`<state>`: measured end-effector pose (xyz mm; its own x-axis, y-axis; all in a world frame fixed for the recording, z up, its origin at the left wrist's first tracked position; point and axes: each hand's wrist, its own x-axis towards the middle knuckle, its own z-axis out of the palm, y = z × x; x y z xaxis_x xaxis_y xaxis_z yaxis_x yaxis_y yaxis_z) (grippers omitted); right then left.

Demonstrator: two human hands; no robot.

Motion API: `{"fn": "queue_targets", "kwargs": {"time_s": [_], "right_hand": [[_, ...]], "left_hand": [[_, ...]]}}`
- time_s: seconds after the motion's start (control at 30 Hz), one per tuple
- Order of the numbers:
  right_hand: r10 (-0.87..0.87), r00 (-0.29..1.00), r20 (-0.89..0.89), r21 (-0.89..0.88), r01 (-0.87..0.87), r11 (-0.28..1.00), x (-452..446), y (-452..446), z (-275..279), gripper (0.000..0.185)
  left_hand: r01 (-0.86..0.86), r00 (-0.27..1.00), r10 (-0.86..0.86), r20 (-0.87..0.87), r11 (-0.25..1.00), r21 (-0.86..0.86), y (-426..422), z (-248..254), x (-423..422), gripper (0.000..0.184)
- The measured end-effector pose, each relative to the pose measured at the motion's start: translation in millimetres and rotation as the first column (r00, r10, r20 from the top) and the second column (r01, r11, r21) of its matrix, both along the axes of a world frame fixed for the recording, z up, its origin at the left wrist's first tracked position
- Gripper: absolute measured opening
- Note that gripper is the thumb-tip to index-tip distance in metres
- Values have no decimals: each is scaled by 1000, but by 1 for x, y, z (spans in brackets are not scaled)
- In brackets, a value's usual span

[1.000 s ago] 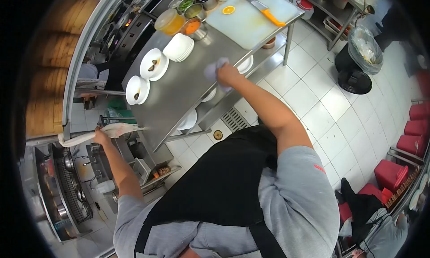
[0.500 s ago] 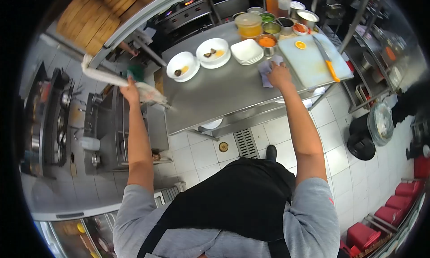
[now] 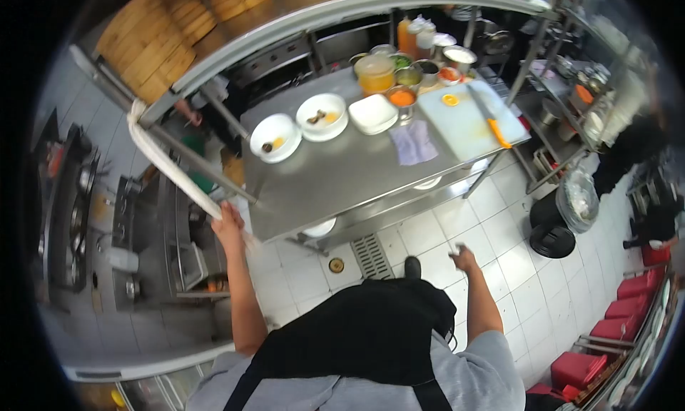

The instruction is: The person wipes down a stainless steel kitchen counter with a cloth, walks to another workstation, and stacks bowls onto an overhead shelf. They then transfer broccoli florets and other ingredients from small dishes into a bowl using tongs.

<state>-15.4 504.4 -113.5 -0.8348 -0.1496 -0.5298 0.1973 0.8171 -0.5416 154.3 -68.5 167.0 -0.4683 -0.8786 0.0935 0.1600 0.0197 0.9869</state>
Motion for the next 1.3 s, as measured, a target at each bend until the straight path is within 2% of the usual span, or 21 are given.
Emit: {"fn": "queue_targets", "kwargs": {"time_s": [0.03,0.1,0.13,0.2,0.3,0.33,0.37,0.47,0.57,0.6,0.63,0.7,0.73,0.77,0.8,0.83,0.97,1.07,1.13,1.2,1.3], "right_hand": [[-214,976,44,-72,217,974,12,46,-82,56],[-283,938,200,247,231,941,59,77,-62,34],[-158,942,297,354,45,934,79,90,-58,32],[-368,852,372,256,287,923,105,99,-60,27],[-490,731,475,23,546,837,127,65,-20,38],[-458,745,485,23,513,858,126,62,-25,44],[-426,757,496,21,479,877,121,58,-31,49],[-379,778,502,58,407,912,86,45,-30,49],[47,965,256,-111,-19,994,44,63,-81,49],[-69,958,279,-156,116,981,34,61,-79,49],[-190,931,311,-191,257,947,18,58,-73,49],[-172,940,295,-314,266,911,7,52,-47,49],[-258,914,312,-275,347,897,6,43,-24,48],[-342,882,324,-234,425,874,6,31,0,46],[-330,881,338,-197,410,891,5,28,6,44],[-314,882,351,-161,388,908,2,28,7,42],[-252,874,415,-50,299,953,-4,29,4,38],[-277,874,399,-133,354,926,-1,35,8,39],[-313,874,371,-215,409,887,1,42,12,40],[-343,854,391,-237,454,859,7,60,4,40],[-424,792,440,-189,543,818,19,96,-7,39]], "left_hand": [[93,996,-93,5,993,68,9,1,-4,22],[272,962,-271,-27,953,132,26,19,-10,15],[450,892,-451,-25,885,118,33,29,-14,12],[720,690,-724,-3,686,106,40,51,-18,27],[826,563,-810,163,561,-65,82,103,-17,42],[777,628,-697,347,530,-341,77,103,-17,54],[775,629,-699,340,527,-350,72,108,-18,54],[91,895,-412,-174,548,-832,87,179,-7,64],[-486,855,72,-514,459,-744,59,208,19,65],[-520,854,276,-441,406,-752,20,195,35,63],[-578,809,314,-497,577,-576,17,190,34,63],[-481,818,539,-204,444,-756,-54,134,43,44],[-307,842,500,203,753,-582,-54,124,40,38],[-230,840,445,310,810,-539,-53,101,28,36],[-173,951,309,32,614,-770,-85,41,14,44],[-220,884,465,-53,313,-924,-58,38,-3,54],[-218,943,330,-40,526,-822,-11,49,-35,70],[-251,935,345,-84,475,-843,29,40,-42,77],[-117,887,462,10,248,-962,43,7,-51,79],[48,928,266,260,606,-794,96,-28,-77,83],[430,872,-9,490,493,-756,153,-78,-126,74]]}}
